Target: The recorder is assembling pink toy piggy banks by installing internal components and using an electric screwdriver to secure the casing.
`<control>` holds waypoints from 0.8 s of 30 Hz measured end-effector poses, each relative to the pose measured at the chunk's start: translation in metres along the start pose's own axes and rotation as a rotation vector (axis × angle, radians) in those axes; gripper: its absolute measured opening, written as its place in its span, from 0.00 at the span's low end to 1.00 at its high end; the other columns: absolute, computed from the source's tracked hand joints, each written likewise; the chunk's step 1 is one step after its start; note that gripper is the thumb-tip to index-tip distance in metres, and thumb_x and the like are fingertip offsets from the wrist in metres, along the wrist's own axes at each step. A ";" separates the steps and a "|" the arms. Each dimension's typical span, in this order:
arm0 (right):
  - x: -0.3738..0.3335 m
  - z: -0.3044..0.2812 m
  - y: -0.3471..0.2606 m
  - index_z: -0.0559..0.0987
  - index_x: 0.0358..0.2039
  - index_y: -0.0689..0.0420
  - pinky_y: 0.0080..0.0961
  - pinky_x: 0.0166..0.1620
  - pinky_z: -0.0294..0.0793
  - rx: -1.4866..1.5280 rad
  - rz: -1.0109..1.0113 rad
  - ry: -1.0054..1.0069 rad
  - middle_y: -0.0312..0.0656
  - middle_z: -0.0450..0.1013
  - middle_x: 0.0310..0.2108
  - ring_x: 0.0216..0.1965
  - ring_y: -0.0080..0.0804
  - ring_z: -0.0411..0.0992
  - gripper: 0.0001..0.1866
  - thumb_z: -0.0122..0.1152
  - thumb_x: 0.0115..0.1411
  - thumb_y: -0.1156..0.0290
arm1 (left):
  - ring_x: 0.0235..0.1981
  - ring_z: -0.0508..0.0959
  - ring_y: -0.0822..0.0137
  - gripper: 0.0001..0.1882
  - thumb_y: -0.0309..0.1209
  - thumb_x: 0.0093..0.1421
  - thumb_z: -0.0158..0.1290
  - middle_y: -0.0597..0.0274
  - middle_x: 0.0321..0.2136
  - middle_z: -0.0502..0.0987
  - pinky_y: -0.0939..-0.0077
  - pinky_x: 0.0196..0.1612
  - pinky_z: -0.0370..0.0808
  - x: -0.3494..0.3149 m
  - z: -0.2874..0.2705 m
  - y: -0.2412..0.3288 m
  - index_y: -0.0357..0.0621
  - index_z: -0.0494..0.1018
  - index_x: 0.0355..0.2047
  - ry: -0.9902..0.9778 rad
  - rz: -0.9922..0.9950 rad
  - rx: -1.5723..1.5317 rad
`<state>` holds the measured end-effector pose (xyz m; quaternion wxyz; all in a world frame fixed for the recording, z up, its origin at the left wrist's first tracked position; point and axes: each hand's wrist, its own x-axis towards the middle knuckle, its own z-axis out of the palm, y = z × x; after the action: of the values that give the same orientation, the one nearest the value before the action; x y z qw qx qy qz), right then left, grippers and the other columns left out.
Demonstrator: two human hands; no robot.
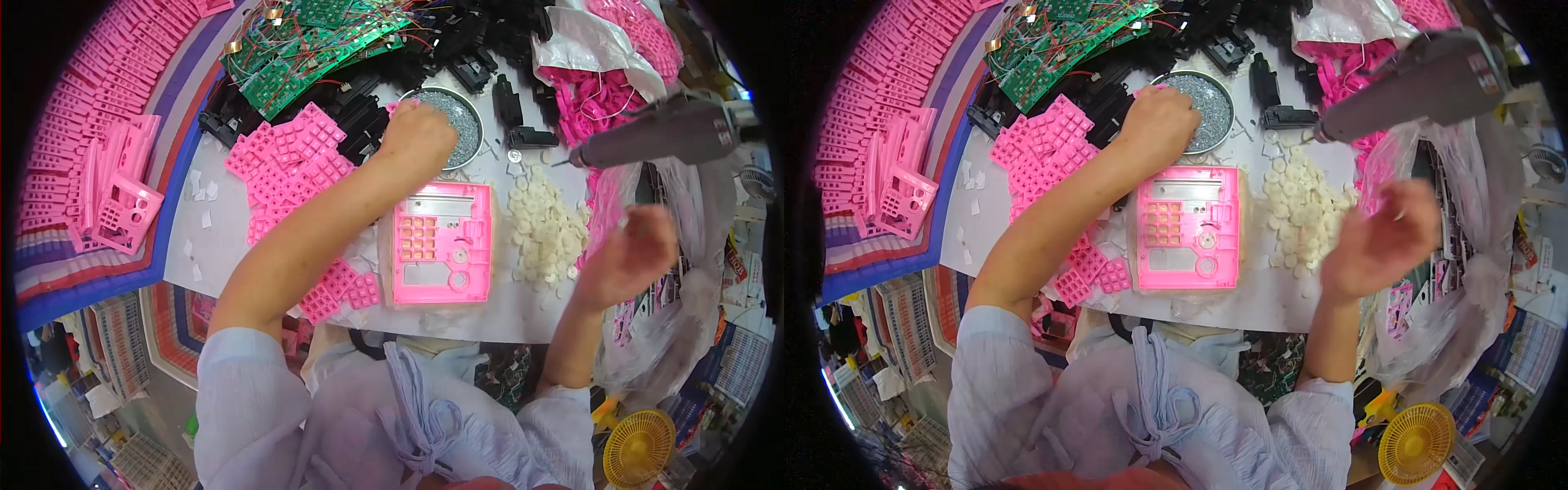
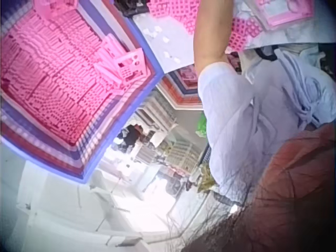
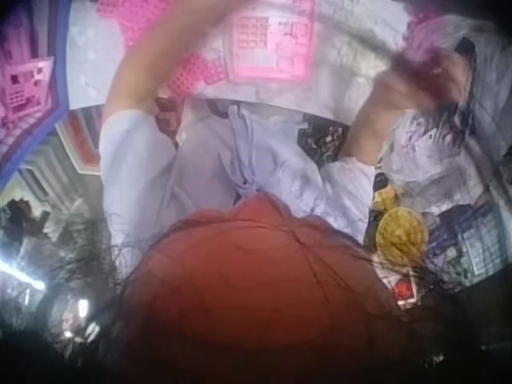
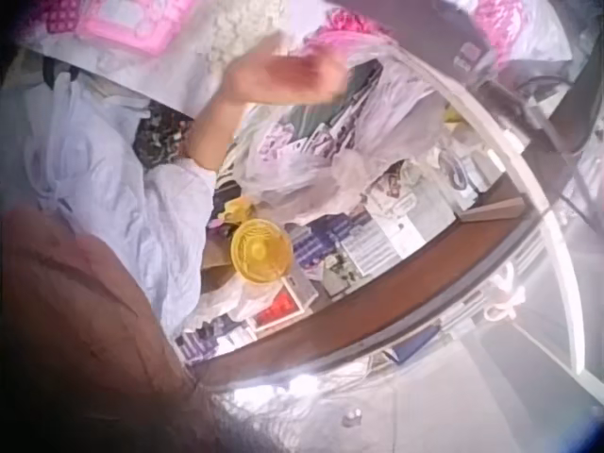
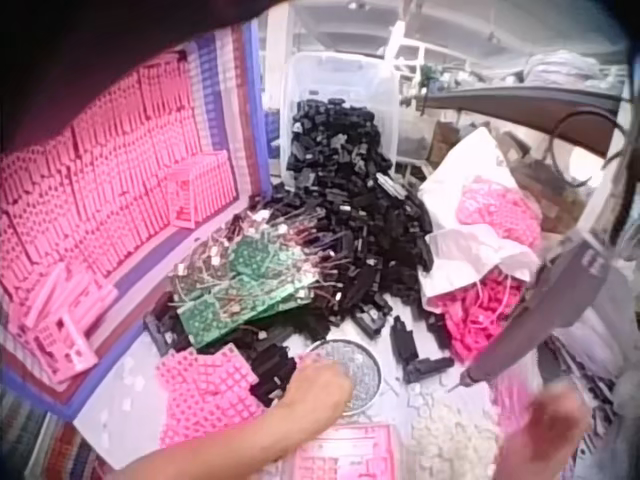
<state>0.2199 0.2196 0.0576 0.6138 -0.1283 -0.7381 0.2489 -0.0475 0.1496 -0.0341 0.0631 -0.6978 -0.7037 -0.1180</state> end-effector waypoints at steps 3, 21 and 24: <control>0.056 0.022 0.017 0.62 0.65 0.63 0.39 0.60 0.67 0.431 0.282 -0.028 0.52 0.65 0.61 0.61 0.44 0.65 0.29 0.55 0.62 0.79 | 0.36 0.80 0.58 0.06 0.34 0.55 0.57 0.59 0.29 0.78 0.55 0.41 0.71 0.003 -0.004 0.005 0.46 0.78 0.29 0.034 0.016 0.000; -0.025 0.038 -0.058 0.65 0.45 0.56 0.28 0.26 0.67 1.037 0.691 -0.338 0.37 0.66 0.20 0.21 0.27 0.65 0.19 0.66 0.61 0.67 | 0.34 0.76 0.64 0.07 0.29 0.54 0.61 0.70 0.29 0.78 0.59 0.49 0.61 -0.115 -0.053 0.100 0.53 0.76 0.33 0.065 0.018 -0.674; -0.027 0.033 -0.065 0.65 0.46 0.57 0.29 0.28 0.69 1.069 0.649 -0.378 0.38 0.68 0.21 0.22 0.27 0.65 0.17 0.64 0.63 0.70 | 0.34 0.76 0.65 0.10 0.27 0.53 0.62 0.70 0.29 0.78 0.60 0.51 0.60 -0.120 -0.057 0.104 0.53 0.77 0.35 0.032 -0.041 -0.819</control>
<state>0.2010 0.1445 0.0646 0.3464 0.0240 -0.5315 0.7727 0.0543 0.0192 -0.0015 -0.2112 -0.6492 -0.6112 -0.4004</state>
